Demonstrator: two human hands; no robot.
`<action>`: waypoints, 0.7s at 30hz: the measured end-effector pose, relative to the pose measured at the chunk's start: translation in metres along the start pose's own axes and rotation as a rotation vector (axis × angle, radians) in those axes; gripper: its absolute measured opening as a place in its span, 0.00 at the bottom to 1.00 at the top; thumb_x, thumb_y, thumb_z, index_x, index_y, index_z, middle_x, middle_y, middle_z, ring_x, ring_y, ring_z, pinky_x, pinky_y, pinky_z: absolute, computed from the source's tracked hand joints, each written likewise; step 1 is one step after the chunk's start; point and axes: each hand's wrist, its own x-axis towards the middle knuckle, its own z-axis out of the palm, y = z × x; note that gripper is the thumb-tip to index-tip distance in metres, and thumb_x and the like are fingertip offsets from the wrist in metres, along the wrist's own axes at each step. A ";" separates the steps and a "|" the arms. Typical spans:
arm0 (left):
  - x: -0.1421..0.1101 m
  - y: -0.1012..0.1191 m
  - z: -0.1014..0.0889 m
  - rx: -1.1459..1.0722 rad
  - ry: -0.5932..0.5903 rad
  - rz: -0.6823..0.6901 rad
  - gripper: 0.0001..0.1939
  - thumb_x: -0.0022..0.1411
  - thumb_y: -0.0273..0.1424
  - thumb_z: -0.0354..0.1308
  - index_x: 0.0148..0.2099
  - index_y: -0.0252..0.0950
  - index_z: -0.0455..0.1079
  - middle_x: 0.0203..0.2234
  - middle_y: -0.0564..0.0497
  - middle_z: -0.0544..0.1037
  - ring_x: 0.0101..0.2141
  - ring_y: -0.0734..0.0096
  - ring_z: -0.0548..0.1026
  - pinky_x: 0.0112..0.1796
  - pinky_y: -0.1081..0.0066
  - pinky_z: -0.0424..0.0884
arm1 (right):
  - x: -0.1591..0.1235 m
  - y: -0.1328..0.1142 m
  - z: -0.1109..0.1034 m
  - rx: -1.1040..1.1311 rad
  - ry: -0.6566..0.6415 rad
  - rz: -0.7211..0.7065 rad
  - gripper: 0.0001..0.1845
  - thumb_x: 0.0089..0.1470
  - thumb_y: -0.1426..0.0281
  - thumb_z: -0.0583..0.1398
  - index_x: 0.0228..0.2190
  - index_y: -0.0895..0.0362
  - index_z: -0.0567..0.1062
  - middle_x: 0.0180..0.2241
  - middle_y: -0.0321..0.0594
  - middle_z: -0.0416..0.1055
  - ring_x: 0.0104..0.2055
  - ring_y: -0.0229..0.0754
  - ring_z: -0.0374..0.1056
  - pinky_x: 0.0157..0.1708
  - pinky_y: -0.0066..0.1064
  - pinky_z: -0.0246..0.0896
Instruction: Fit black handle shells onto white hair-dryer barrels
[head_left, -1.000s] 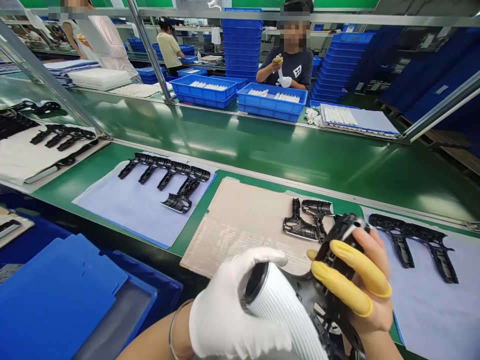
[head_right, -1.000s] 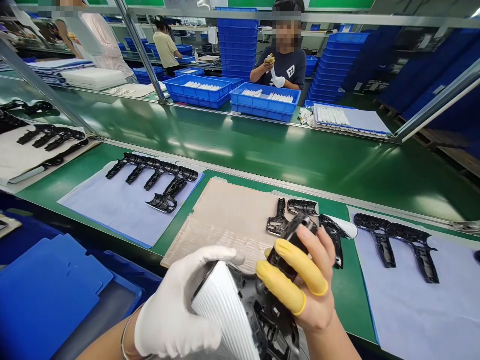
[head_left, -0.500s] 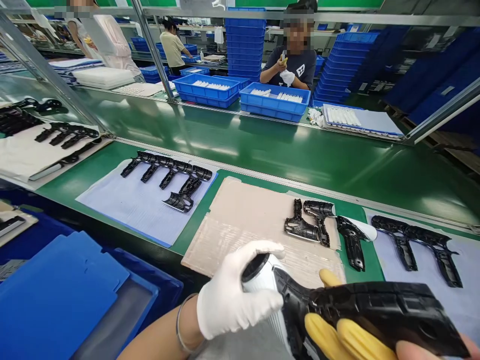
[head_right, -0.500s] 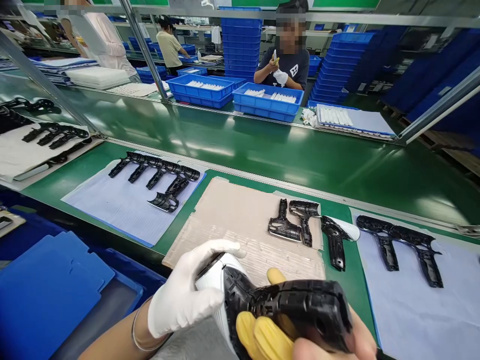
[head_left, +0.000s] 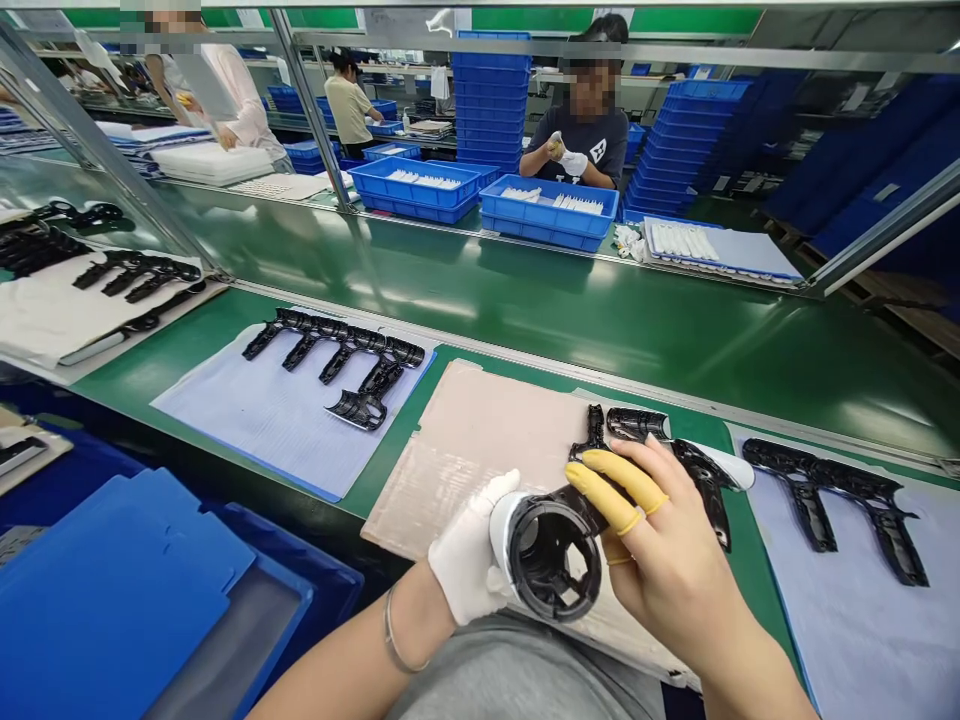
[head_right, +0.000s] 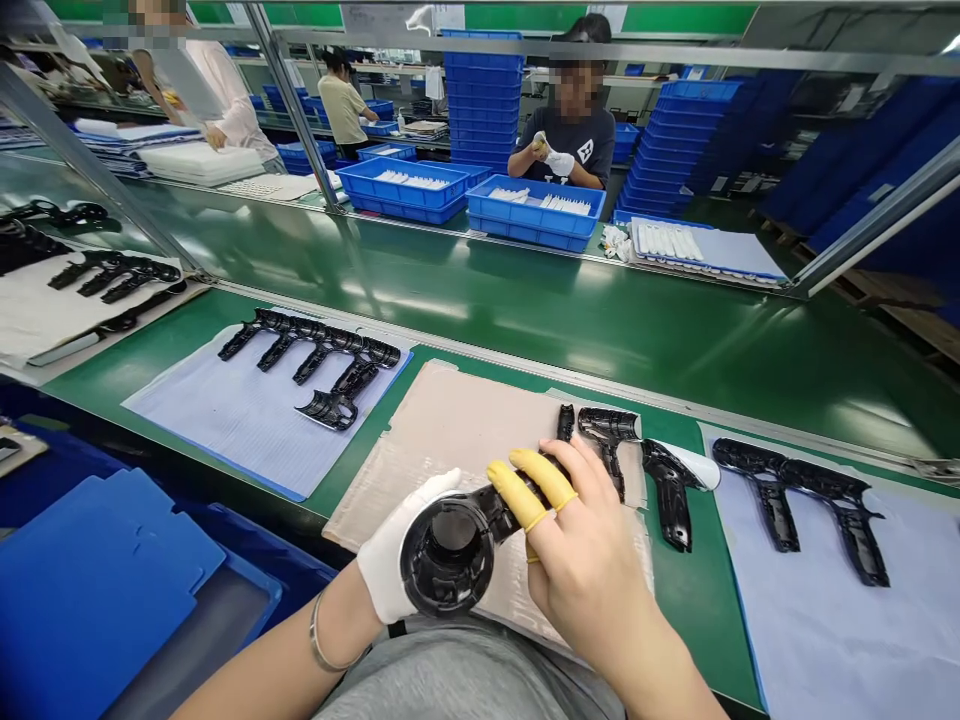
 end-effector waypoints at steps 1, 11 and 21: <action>0.001 0.000 -0.003 -0.043 0.006 -0.026 0.25 0.69 0.45 0.48 0.46 0.26 0.75 0.32 0.45 0.80 0.26 0.72 0.76 0.30 0.74 0.73 | -0.002 0.001 0.001 -0.002 -0.003 0.000 0.29 0.52 0.88 0.54 0.56 0.64 0.68 0.50 0.55 0.69 0.57 0.64 0.59 0.58 0.70 0.54; 0.004 0.008 -0.002 -0.163 0.119 -0.099 0.23 0.70 0.44 0.48 0.43 0.28 0.74 0.23 0.46 0.79 0.12 0.79 0.68 0.07 0.83 0.53 | -0.018 0.008 0.013 0.071 -0.026 0.102 0.25 0.60 0.80 0.57 0.58 0.63 0.65 0.50 0.57 0.69 0.54 0.62 0.61 0.51 0.64 0.65; 0.041 0.013 -0.015 0.372 0.265 0.111 0.29 0.68 0.53 0.46 0.54 0.32 0.65 0.31 0.47 0.76 0.22 0.76 0.73 0.17 0.81 0.60 | -0.053 0.091 0.064 0.207 -0.202 0.724 0.19 0.58 0.63 0.64 0.48 0.60 0.75 0.45 0.52 0.74 0.48 0.55 0.71 0.47 0.50 0.71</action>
